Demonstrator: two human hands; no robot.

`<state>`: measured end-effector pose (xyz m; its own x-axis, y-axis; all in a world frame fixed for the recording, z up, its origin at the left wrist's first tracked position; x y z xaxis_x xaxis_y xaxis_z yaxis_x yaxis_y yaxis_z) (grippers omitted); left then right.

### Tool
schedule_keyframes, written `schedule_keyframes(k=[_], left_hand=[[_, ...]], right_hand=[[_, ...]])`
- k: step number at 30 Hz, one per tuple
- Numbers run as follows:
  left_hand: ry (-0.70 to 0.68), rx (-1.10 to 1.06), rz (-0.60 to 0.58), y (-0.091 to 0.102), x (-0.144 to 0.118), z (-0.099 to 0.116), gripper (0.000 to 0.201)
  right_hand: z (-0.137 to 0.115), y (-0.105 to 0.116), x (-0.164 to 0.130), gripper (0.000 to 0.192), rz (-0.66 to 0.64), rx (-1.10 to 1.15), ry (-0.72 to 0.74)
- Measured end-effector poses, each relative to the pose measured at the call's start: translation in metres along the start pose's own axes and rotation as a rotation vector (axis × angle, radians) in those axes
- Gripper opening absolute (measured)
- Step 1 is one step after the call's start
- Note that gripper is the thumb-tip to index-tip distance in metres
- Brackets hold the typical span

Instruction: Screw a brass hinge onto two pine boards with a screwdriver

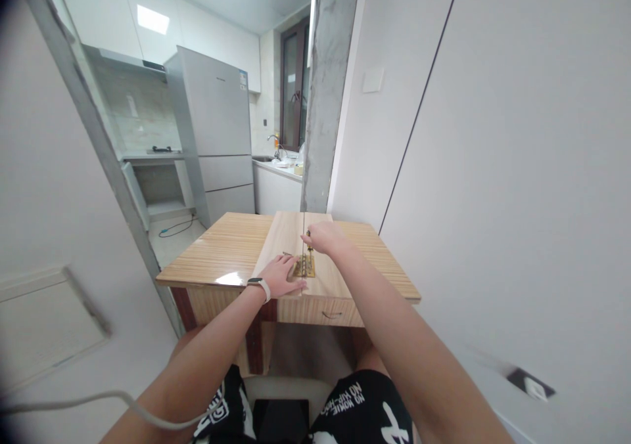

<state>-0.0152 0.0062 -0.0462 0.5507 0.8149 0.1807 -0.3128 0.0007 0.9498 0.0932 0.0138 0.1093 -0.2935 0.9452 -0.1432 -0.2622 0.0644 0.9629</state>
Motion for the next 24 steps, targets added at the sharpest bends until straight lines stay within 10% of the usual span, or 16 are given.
schedule_keyframes(k=[24], left_hand=[[0.002,-0.003,-0.011,0.0,-0.001,0.0,0.092]], right_hand=[[-0.013,-0.006,-0.003,0.031,-0.023,-0.004,0.146]])
Point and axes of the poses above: each hand's wrist, its own x-axis towards the middle knuckle, its own y-axis out of the back of the hand, z = x × y, the point moved 9 cm from there along x, towards the middle knuckle, and after that the axes turned 15 degrees about -z, right-handed, at the moved point
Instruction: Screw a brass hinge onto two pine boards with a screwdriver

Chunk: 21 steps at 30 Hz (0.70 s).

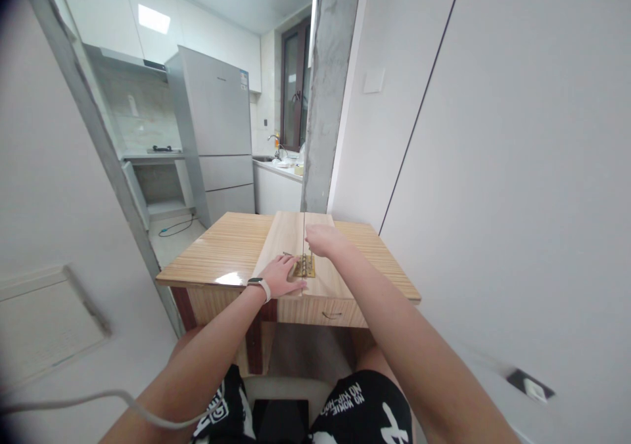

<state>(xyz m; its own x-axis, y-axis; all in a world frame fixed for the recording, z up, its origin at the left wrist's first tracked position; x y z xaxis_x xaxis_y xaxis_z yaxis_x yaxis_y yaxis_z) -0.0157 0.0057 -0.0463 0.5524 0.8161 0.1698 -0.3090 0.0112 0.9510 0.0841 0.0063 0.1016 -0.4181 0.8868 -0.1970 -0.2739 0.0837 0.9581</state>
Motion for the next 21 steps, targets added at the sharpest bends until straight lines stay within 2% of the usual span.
schedule_keyframes(k=[5,15,21], left_hand=[[0.007,-0.011,-0.009,-0.001,0.0,0.0,0.091],[-0.001,-0.005,-0.005,-0.002,0.0,0.0,0.092],[0.003,-0.005,-0.002,0.001,0.0,0.0,0.092]], right_hand=[[0.005,0.003,-0.003,0.036,-0.028,-0.023,-0.053],[0.004,0.01,-0.003,0.041,-0.018,-0.052,-0.072],[0.005,0.014,-0.005,0.046,-0.006,-0.025,-0.137]])
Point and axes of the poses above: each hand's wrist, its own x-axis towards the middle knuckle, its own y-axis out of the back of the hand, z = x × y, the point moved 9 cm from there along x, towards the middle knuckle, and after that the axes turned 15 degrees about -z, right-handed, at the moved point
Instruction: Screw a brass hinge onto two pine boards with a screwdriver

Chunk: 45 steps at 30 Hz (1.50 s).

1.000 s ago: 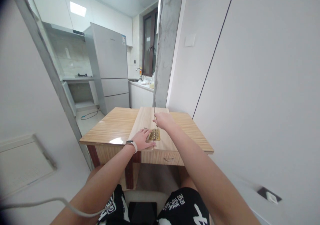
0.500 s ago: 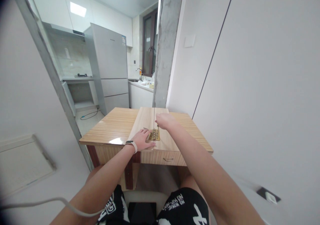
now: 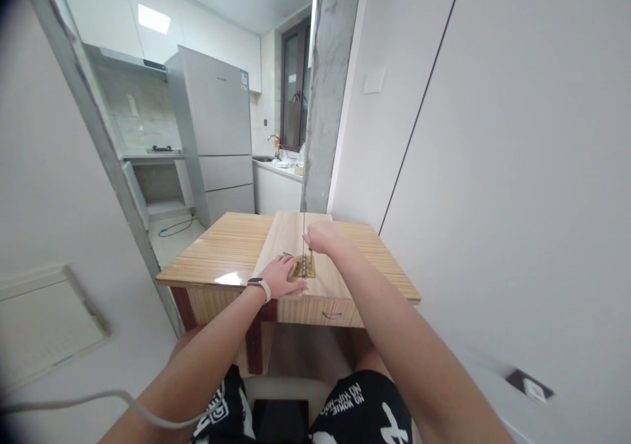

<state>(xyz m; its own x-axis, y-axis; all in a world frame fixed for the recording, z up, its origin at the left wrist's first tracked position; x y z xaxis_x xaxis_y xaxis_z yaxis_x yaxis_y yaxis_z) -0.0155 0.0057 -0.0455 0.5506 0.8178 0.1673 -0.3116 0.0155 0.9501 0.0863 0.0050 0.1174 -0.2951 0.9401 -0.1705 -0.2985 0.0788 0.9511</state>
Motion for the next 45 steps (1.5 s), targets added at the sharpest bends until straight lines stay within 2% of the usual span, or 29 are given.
schedule_keyframes(k=[7,14,19,28,37,42,45], left_hand=[[0.0,-0.004,-0.002,0.001,-0.001,0.002,0.091],[0.011,-0.008,-0.009,-0.001,0.0,-0.001,0.089],[0.003,-0.008,-0.001,-0.001,-0.001,0.0,0.09],[0.006,-0.008,-0.007,0.0,-0.001,0.0,0.09],[-0.003,-0.007,0.001,0.002,-0.001,0.001,0.09],[0.0,-0.005,-0.004,0.002,-0.001,0.002,0.09],[-0.006,-0.006,0.001,0.001,-0.001,0.001,0.091]], right_hand=[[0.012,-0.005,0.0,0.048,-0.005,0.081,-0.123],[0.005,-0.015,0.002,0.042,-0.009,0.081,-0.008],[-0.001,-0.013,0.001,0.036,-0.024,0.029,0.09],[0.0,-0.007,0.001,0.036,-0.006,-0.012,0.091],[0.004,-0.009,0.004,0.045,0.029,0.029,0.023],[0.014,-0.011,0.01,0.048,0.063,0.092,-0.123],[0.018,-0.017,0.012,0.05,0.044,0.124,-0.139]])
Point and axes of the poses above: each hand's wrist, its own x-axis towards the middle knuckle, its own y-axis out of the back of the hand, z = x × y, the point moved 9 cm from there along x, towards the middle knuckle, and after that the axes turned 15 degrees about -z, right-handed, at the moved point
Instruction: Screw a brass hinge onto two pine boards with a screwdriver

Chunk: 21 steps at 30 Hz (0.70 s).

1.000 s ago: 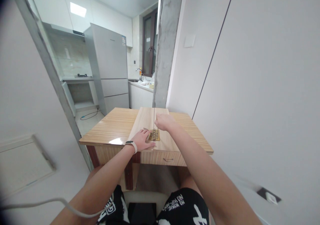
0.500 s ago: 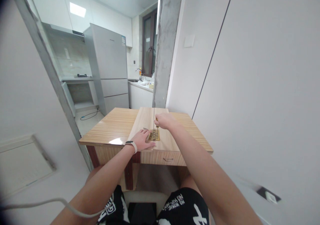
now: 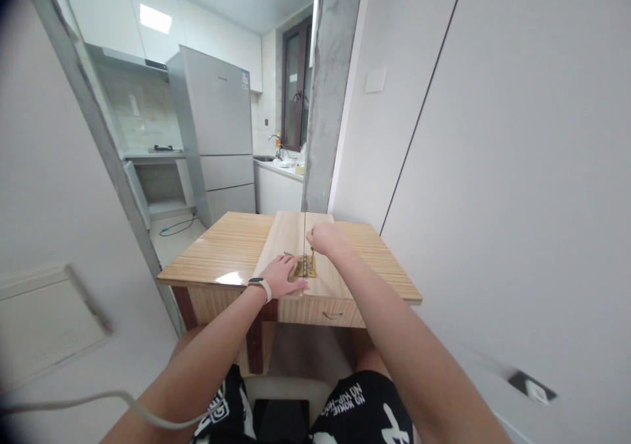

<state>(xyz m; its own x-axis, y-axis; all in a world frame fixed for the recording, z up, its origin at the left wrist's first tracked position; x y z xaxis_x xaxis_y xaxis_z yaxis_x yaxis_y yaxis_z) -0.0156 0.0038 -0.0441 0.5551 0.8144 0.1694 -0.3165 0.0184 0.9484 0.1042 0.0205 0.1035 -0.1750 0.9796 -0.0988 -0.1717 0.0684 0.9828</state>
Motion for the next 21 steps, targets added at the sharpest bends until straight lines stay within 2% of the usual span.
schedule_keyframes(k=[6,11,21], left_hand=[[0.005,0.008,0.003,-0.0034,0.0012,-0.0032,0.093],[0.004,0.012,0.007,-0.005,0.0013,-0.0047,0.093],[-0.002,0.01,0.005,-0.0024,0.0008,-0.0027,0.092]], right_hand=[[0.0034,-0.0057,-0.0029,0.047,-0.05,0.03,0.116],[0.0025,-0.0019,-0.0042,0.043,-0.047,-0.029,0.163],[-0.0037,0.0005,-0.0004,0.046,-0.022,-0.05,0.119]])
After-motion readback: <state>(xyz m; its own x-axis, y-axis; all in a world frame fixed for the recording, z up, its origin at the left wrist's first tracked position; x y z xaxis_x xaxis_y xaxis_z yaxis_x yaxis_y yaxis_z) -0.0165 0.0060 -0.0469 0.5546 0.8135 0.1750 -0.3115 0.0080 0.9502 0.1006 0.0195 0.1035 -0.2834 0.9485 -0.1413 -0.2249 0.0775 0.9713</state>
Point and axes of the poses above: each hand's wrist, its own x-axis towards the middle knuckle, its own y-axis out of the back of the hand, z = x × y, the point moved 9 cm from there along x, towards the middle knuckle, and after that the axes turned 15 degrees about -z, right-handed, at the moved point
